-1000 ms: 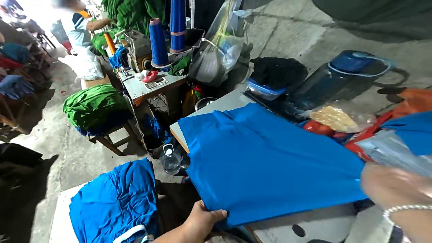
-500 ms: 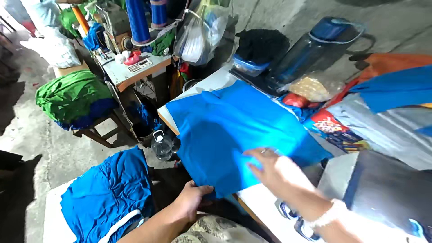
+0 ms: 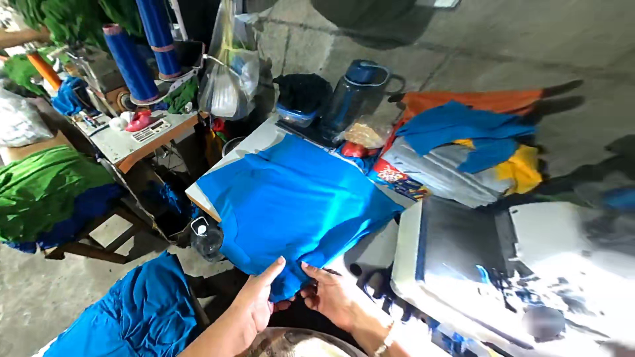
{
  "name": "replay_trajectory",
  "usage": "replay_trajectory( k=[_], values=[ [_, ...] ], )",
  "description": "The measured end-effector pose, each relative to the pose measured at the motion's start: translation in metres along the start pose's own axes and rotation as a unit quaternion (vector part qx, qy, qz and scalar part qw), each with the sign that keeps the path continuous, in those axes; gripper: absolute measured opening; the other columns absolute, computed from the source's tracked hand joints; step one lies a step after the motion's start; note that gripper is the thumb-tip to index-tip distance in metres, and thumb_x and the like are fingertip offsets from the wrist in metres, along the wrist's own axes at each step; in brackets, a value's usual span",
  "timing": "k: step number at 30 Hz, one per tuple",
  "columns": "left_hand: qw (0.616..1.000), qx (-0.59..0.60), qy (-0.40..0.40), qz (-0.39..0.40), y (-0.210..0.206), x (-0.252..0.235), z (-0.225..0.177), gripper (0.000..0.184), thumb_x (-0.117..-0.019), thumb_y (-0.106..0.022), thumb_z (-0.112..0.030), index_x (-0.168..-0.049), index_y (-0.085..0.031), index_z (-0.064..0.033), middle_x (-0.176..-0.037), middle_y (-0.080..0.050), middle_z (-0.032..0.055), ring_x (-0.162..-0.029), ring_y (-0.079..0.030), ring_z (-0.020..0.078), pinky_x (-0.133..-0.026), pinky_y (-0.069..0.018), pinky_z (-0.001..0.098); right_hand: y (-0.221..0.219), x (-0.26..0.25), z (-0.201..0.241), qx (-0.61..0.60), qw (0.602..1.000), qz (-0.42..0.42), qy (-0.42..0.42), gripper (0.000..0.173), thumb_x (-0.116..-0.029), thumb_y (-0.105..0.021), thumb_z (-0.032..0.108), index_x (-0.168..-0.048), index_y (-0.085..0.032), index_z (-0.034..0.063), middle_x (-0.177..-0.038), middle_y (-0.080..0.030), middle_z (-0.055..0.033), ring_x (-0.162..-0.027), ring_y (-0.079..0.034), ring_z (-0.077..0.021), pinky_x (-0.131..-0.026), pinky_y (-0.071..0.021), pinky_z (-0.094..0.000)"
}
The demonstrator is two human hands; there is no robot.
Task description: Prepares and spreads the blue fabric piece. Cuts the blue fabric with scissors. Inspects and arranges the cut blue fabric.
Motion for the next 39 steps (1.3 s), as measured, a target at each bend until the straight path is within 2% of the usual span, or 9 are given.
replay_trajectory(
  k=[6,12,19,22,25,29,33,36,39],
  values=[
    [0.978,-0.076,-0.192,0.023,0.002,0.032,-0.032,0.022,-0.0974,-0.064,-0.001,-0.119,-0.059,0.0036,-0.099,-0.072,0.0139,-0.089,-0.073,0.0211,-0.08,-0.0627,0.0358,0.012,-0.008,0.022,-0.109,0.992,0.067,0.019,0.054,-0.1091,-0.03,0.053,-0.117,-0.056,0.0056,-0.084,-0.068,-0.0113,-0.068,-0.067,-0.0195,-0.06,-0.0577,-0.0327],
    [0.96,-0.058,-0.271,-0.026,0.062,0.083,-0.064,0.023,-0.089,-0.062,0.004,-0.111,-0.062,-0.0025,-0.093,-0.074,0.0072,-0.086,-0.074,0.0186,-0.078,-0.0634,0.0382,0.033,-0.04,0.062,-0.238,0.955,-0.121,0.131,0.028,-0.1073,-0.048,0.033,-0.122,-0.053,0.009,-0.093,-0.061,-0.0074,-0.078,-0.064,-0.0168,-0.067,-0.0557,-0.0336],
    [0.941,0.025,-0.336,-0.026,0.098,0.092,-0.074,0.02,-0.0862,-0.062,0.003,-0.103,-0.066,-0.0055,-0.09,-0.076,0.0069,-0.085,-0.074,0.0159,-0.081,-0.0631,0.036,0.035,-0.038,0.052,-0.241,0.954,-0.152,0.097,0.028,-0.1048,-0.054,0.02,-0.13,-0.05,0.0088,-0.11,-0.062,-0.0137,-0.095,-0.066,-0.0232,-0.076,-0.0581,-0.0419],
    [0.933,0.066,-0.353,-0.001,0.104,0.097,-0.087,0.016,-0.0907,-0.058,0.0,-0.102,-0.067,-0.0071,-0.091,-0.075,0.0088,-0.085,-0.074,0.0175,-0.081,-0.063,0.0376,0.038,-0.016,0.067,-0.168,0.965,-0.142,0.141,0.025,-0.1052,-0.053,0.017,-0.127,-0.051,0.0055,-0.101,-0.065,-0.0144,-0.083,-0.068,-0.023,-0.066,-0.0593,-0.0397],
    [0.917,0.054,-0.396,0.008,0.1,0.111,-0.12,0.01,-0.0866,-0.071,-0.017,-0.096,-0.072,-0.0153,-0.088,-0.076,0.0048,-0.08,-0.074,0.015,-0.072,-0.0643,0.0364,0.033,0.021,0.12,-0.061,0.941,-0.142,0.3,0.018,-0.102,-0.059,0.01,-0.119,-0.058,0.0056,-0.092,-0.069,-0.006,-0.076,-0.069,-0.0144,-0.064,-0.0592,-0.0323],
    [0.868,-0.017,-0.495,0.016,0.067,0.14,-0.2,0.02,-0.1009,-0.051,-0.02,-0.094,-0.07,-0.0196,-0.087,-0.074,-0.0007,-0.077,-0.072,0.0104,-0.07,-0.0631,0.0308,0.007,0.068,0.212,0.023,0.896,-0.108,0.429,0.015,-0.1035,-0.058,0.022,-0.118,-0.057,0.0176,-0.093,-0.066,0.0055,-0.075,-0.065,-0.0056,-0.063,-0.0572,-0.0256],
    [0.797,-0.023,-0.597,0.087,0.049,0.186,-0.263,0.032,-0.1094,-0.038,-0.025,-0.102,-0.067,-0.0165,-0.091,-0.072,0.0009,-0.08,-0.071,0.0121,-0.071,-0.063,0.0302,-0.007,0.122,0.296,0.091,0.82,0.06,0.561,0.027,-0.1076,-0.047,0.033,-0.089,-0.066,0.028,-0.07,-0.067,0.0113,-0.056,-0.061,0.0012,-0.052,-0.0528,-0.0151],
    [0.749,-0.046,-0.638,0.172,0.047,0.211,-0.289,0.042,-0.1118,-0.031,-0.028,-0.1,-0.069,-0.0154,-0.088,-0.073,0.0023,-0.082,-0.072,0.0122,-0.074,-0.0624,0.028,-0.013,0.149,0.341,0.192,0.764,0.184,0.588,0.029,-0.1106,-0.043,0.034,-0.098,-0.067,0.0239,-0.082,-0.072,0.0085,-0.071,-0.069,-0.0007,-0.063,-0.0577,-0.0137],
    [0.798,-0.051,-0.595,0.08,0.033,0.211,-0.299,0.038,-0.1121,-0.031,-0.03,-0.104,-0.065,-0.0139,-0.087,-0.071,0.0034,-0.075,-0.071,0.0128,-0.063,-0.0615,0.0265,-0.046,0.131,0.361,0.151,0.829,0.06,0.535,0.024,-0.1087,-0.044,0.037,-0.1,-0.062,0.0252,-0.081,-0.073,0.0086,-0.067,-0.069,-0.0023,-0.059,-0.0579,-0.0175]
  ],
)
Point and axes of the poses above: each hand's wrist, its own x-axis away from the middle knuckle, its own y-axis out of the back of the hand, z = x × y, the point moved 3 cm from there along -x, towards the middle knuckle
